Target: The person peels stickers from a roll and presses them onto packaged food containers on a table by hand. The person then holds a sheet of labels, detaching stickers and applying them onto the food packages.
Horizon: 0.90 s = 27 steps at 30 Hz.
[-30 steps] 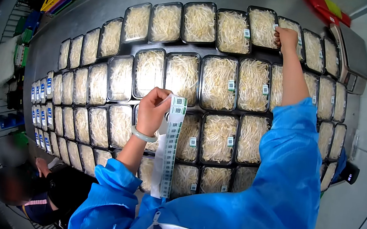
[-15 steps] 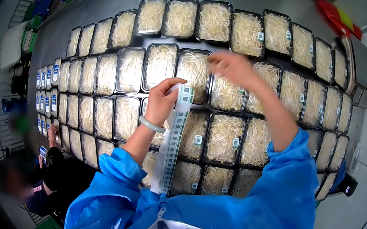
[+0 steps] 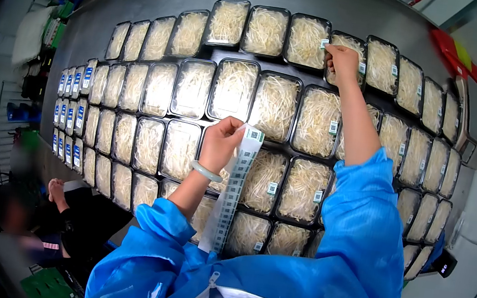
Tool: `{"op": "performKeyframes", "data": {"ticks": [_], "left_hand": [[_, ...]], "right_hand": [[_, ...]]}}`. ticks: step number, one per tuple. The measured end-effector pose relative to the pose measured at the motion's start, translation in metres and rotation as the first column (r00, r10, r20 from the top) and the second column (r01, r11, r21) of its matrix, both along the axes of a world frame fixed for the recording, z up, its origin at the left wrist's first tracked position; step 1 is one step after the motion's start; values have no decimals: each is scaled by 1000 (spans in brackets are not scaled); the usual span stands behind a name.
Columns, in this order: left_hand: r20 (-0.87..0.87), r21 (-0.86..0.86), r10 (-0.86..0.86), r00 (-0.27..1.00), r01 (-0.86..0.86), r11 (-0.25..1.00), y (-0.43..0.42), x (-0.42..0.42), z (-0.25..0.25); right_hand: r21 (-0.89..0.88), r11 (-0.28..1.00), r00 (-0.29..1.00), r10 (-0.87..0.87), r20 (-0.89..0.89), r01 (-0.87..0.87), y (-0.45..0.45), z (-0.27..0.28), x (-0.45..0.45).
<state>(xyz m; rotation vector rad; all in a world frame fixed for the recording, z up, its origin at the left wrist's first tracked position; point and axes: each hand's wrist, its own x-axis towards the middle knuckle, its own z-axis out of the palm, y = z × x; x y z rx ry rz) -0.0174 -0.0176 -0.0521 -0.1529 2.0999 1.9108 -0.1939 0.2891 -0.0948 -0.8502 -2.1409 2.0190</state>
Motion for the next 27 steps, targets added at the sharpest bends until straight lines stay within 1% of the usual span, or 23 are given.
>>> {"op": "performKeyframes", "data": {"ticks": [1, 2, 3, 4, 5, 6, 7, 8, 9, 11, 12, 14, 17, 18, 19, 20, 21, 22, 23, 25, 26, 27], "left_hand": [[-11, 5, -11, 1000, 11, 1000, -1, 2, 1], [-7, 0, -14, 1000, 14, 1000, -3, 3, 2], [-2, -9, -9, 1000, 9, 1000, -7, 5, 4], [9, 7, 15, 1000, -15, 1000, -8, 6, 4], [-5, 22, 25, 1000, -25, 999, -13, 6, -3], [-34, -7, 33, 999, -33, 999, -18, 7, -8], [-59, -44, 43, 997, -45, 998, -25, 10, -9], [-76, -64, 44, 996, -49, 997, -27, 10, -9], [-89, -80, 37, 995, -44, 996, -28, 11, -7], [-38, -23, 62, 997, -63, 998, -30, 15, 1], [-47, 49, 97, 994, -94, 994, -32, 16, 0], [-59, 65, 127, 990, -123, 990, -39, 18, -3], [-85, 126, 199, 976, -188, 974, -47, 13, 10], [-88, 151, 236, 968, -221, 963, -48, 11, 17], [-81, 177, 272, 959, -254, 951, -50, 10, 19], [-67, 203, 249, 966, -231, 951, -53, 9, 19], [-64, 206, 236, 970, -219, 954, -56, 9, 16], [-60, 204, 220, 974, -203, 958, -59, 9, 11], [-60, 200, 201, 978, -185, 962, -62, 10, 10], [-54, 122, 179, 982, -171, 978, -68, 15, 9], [-42, 68, 163, 986, -160, 985, -73, 18, 8], [-30, 16, 144, 989, -144, 989, -77, 21, 6]], "right_hand": [[45, 998, 998, -37, 46, 35, -2, -7, -10], [68, 997, 999, -35, 1, 35, 5, -39, -28], [95, 995, 997, -50, 65, 44, 2, -43, -32], [279, 960, 990, -59, 131, 21, 4, -46, -37], [446, 895, 981, -69, 181, -19, 5, -49, -44], [543, 839, 987, -51, 152, -40, 4, -50, -47], [584, 808, 988, -10, 155, -84, 6, -60, -52], [621, 769, 978, 26, 207, -151, 4, -47, -52], [659, 736, 980, 25, 200, -153, -1, -35, -48], [770, 596, 957, -13, 291, -226, -6, -28, -51], [809, 529, 956, 13, 293, -255, -7, -24, -50], [874, 378, 950, 54, 309, -305, -8, -14, -42], [766, 471, 887, 367, 280, -437, -31, 15, -36], [568, 627, 839, 479, 258, -533, -68, 53, -8], [325, 718, 788, 578, 214, -615, -114, 88, 33], [197, 620, 650, 731, 206, -759, -134, 94, 60], [145, 488, 503, 860, 90, -860, -149, 90, 83], [276, 359, 378, 926, 19, -892, -160, 92, 104], [410, 231, 237, 971, -36, -882, -169, 94, 119], [564, 180, 249, 967, 47, -806, -179, 90, 134], [689, 199, 267, 964, -9, -697, -181, 82, 137], [593, 201, 257, 966, 11, -780, -181, 86, 137]]}}
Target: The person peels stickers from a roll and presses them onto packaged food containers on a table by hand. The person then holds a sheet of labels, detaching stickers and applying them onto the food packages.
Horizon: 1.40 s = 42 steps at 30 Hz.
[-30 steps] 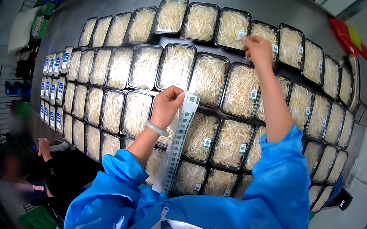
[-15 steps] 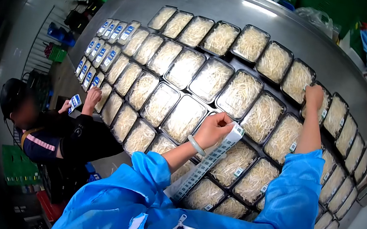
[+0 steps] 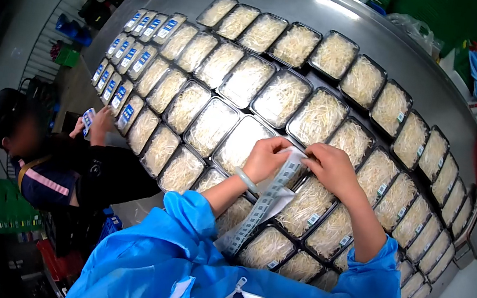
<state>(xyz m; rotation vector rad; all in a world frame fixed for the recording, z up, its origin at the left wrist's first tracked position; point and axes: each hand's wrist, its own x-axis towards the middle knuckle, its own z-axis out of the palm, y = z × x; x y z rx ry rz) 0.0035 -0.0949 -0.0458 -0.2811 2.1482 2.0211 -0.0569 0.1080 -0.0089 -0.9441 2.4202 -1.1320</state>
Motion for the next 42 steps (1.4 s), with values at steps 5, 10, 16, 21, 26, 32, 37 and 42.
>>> {"op": "performKeyframes", "data": {"ticks": [5, 10, 16, 21, 26, 32, 37, 42], "left_hand": [[-4, -35, -36, 999, 35, 999, -14, 13, 2], [10, -31, -2, 1000, 2, 1000, -22, 17, 2], [43, -79, -21, 999, 25, 997, -40, 23, -13], [89, -246, -16, 996, 38, 969, -53, 29, -16], [-30, 22, 92, 995, -91, 996, -66, 32, -12], [-2, 128, 92, 996, -91, 988, -60, 33, -4], [41, 124, 76, 996, -81, 989, -58, 30, -7], [96, 232, 129, 987, -148, 961, -44, 20, 6]], "right_hand": [[-208, 978, 891, 70, 448, 28, -8, -5, -18], [-148, 982, 908, 164, 385, -115, -26, -24, -21], [-136, 956, 895, 292, 337, -260, -42, -18, -23], [-7, 983, 920, 177, 351, -186, -38, -16, -46], [-228, 405, 456, -662, 594, 885, 44, -64, -165], [-110, 226, 247, -784, 569, 968, 67, -115, -222], [130, 355, 316, -915, 251, 926, 65, -117, -228], [314, 517, 602, -726, -332, 797, 75, -96, -220]]}}
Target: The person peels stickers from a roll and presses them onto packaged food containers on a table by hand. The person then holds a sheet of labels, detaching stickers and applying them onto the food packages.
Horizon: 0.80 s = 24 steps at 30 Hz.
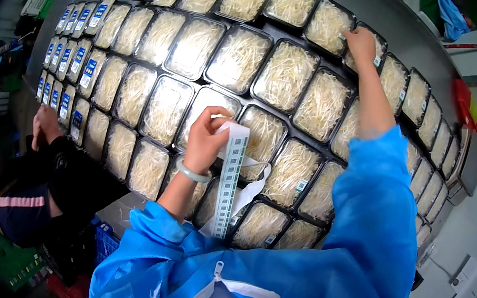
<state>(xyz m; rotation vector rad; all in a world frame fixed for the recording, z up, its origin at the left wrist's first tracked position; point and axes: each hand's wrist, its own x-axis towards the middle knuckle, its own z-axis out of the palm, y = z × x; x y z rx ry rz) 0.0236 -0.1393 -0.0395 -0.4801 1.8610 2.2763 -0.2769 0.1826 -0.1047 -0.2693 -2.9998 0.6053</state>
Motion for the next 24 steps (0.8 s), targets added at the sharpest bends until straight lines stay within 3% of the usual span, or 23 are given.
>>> {"op": "performKeyframes", "data": {"ticks": [2, 3, 4, 5, 6, 7, 8, 10, 13, 16, 17, 18, 20, 24], "left_hand": [[45, -45, -35, 998, 37, 998, 2, -2, 0], [32, -81, -37, 999, 40, 996, 5, -2, -2], [49, -109, -57, 997, 62, 992, 8, -2, 0], [38, -107, -69, 997, 73, 992, 12, -2, -2], [22, -106, -85, 996, 87, 991, 16, -1, -4], [25, -124, -101, 995, 104, 987, 19, 0, -4], [29, -142, -119, 992, 122, 982, 22, 2, -3], [30, -203, -162, 986, 165, 965, 27, 6, -3], [56, -339, -226, 973, 231, 912, 29, 18, -1], [40, -414, -252, 967, 245, 877, 23, 36, -13], [63, -381, -228, 972, 234, 894, 21, 41, -14], [11, -283, -186, 982, 182, 942, 23, 46, -10], [-92, -69, -86, 992, 80, 994, 27, 49, 0], [-96, -69, -109, 989, 103, 992, 23, 58, 16]], "right_hand": [[-468, 877, 981, 172, 87, -112, -40, 40, 49], [-564, 821, 906, 304, 296, -91, -76, 90, 99], [-597, 748, 789, 539, 294, -288, -87, 100, 135], [-701, 579, 682, 709, 181, -416, -89, 78, 165], [-652, 448, 583, 813, 12, -611, -96, 74, 194], [-584, 467, 532, 844, 70, -664, -101, 89, 216], [-508, 484, 553, 833, 18, -712, -101, 84, 233], [-412, 580, 624, 780, 33, -703, -95, 90, 256], [-454, 590, 664, 748, -5, -668, -79, 85, 277], [-723, 631, 826, 543, 152, -282, -61, 75, 282], [-724, 689, 926, 258, 275, 23, -50, 69, 275], [-684, 650, 915, -44, 402, 332, -35, 61, 262], [-810, 465, 930, -256, 265, 358, 2, 17, 250], [-697, 553, 887, -341, 312, 457, -4, -2, 248]]}}
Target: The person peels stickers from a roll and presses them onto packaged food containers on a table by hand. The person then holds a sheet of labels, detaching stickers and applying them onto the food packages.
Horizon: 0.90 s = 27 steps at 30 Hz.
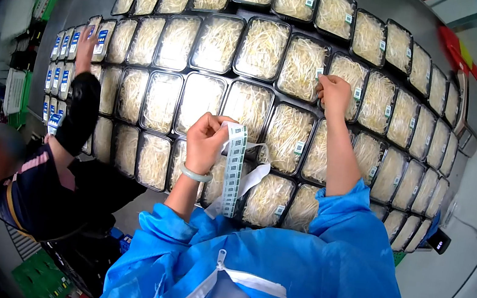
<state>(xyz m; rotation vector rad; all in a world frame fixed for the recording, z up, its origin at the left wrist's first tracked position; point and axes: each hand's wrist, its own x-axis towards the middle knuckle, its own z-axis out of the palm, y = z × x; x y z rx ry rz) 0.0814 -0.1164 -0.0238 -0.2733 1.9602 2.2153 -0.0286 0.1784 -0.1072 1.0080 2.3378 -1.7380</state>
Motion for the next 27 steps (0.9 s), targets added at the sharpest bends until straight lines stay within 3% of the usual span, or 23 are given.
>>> {"op": "performKeyframes", "data": {"ticks": [3, 6, 8, 10, 12, 14, 17, 20, 22, 23, 25, 27], "left_hand": [[-3, -10, -1, 1000, 1, 1000, -7, 3, -3], [73, -6, 16, 997, -16, 1000, -4, 5, 19], [38, -59, -56, 998, 58, 997, -12, 7, 15], [47, -70, -90, 995, 94, 993, -17, 9, 12], [51, -60, -143, 988, 145, 988, -24, 11, 14], [47, -69, -188, 981, 191, 979, -34, 14, 9], [65, -155, -255, 965, 262, 952, -50, 17, 3], [82, -198, -252, 964, 264, 944, -66, 25, 1], [84, -194, -228, 970, 240, 951, -83, 30, -7], [77, -164, -205, 976, 216, 963, -92, 32, -15], [5, -206, -302, 953, 296, 933, -109, 35, -13], [4, -180, -373, 928, 368, 912, -119, 38, 0]], "right_hand": [[281, 957, 996, 53, 67, -70, -7, -12, -6], [582, 772, 966, 170, 195, -254, -13, 15, -6], [656, 687, 949, 218, 226, -314, -12, 31, 1], [395, 849, 933, 351, 75, -351, -31, 50, 15], [53, 849, 849, 519, 99, -526, -90, 108, 52], [293, 580, 516, 813, -268, -760, -115, 102, 88], [395, 418, 418, 904, -91, -818, -134, 123, 103], [223, 376, 372, 926, -59, -899, -138, 124, 96], [144, 657, 646, 754, -123, -740, -133, 103, 75], [-92, 893, 895, 428, -125, -440, -131, 91, 60], [-333, 941, 975, -16, -221, -60, -117, 60, 20], [-343, 935, 974, -155, -166, 90, -110, 25, -14]]}}
